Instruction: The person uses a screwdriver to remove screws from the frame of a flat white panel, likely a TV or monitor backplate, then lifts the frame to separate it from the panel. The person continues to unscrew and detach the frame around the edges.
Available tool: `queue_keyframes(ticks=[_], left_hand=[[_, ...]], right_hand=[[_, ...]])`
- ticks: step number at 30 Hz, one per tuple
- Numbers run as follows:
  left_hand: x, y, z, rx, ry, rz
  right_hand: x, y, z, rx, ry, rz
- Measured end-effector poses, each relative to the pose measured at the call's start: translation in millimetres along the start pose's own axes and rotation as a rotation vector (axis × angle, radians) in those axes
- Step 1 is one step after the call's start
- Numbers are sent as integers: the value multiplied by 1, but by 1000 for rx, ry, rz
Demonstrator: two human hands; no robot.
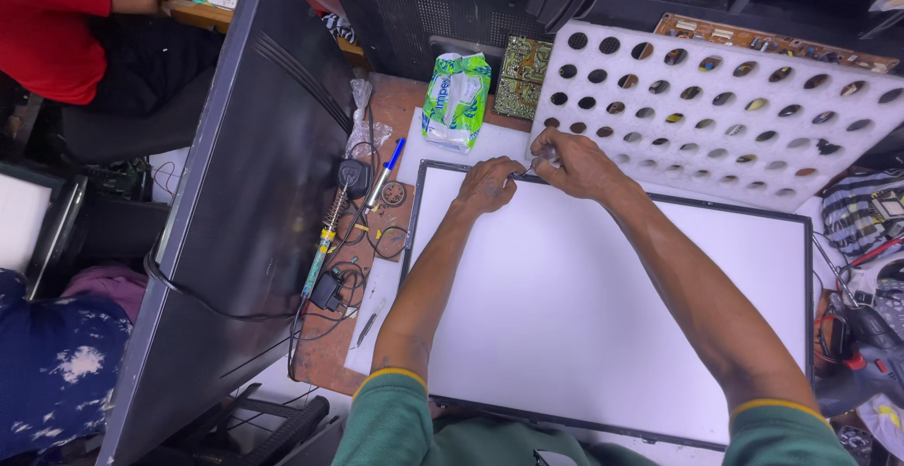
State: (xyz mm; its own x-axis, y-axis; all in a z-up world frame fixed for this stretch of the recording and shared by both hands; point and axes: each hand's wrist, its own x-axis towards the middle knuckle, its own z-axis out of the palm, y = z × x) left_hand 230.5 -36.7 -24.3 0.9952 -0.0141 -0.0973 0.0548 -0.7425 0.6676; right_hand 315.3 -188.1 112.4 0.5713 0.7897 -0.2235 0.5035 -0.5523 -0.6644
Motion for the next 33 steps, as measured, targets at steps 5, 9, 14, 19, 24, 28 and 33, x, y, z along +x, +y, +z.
queue_keyframes(ticks=[5,9,14,19,24,28,33], left_hand=[[5,-10,16,26,24,-7],[9,-17,23,51,36,-14],[9,-7,14,51,8,-62],[9,-9,17,37,-3,-73],[9,-5,14,56,17,-50],[5,-5,14,54,36,-40],[-7,24,-8,10,103,62]], right_hand=[[12,-4,3,-88,-44,96],[21,-17,-1,-232,-122,220],[26,-23,-7,-348,-184,265],[19,-43,-14,-531,-400,147],[24,-11,-2,-722,-291,83],[27,2,6,-875,-273,140],[23,1,18,-856,-132,-112]])
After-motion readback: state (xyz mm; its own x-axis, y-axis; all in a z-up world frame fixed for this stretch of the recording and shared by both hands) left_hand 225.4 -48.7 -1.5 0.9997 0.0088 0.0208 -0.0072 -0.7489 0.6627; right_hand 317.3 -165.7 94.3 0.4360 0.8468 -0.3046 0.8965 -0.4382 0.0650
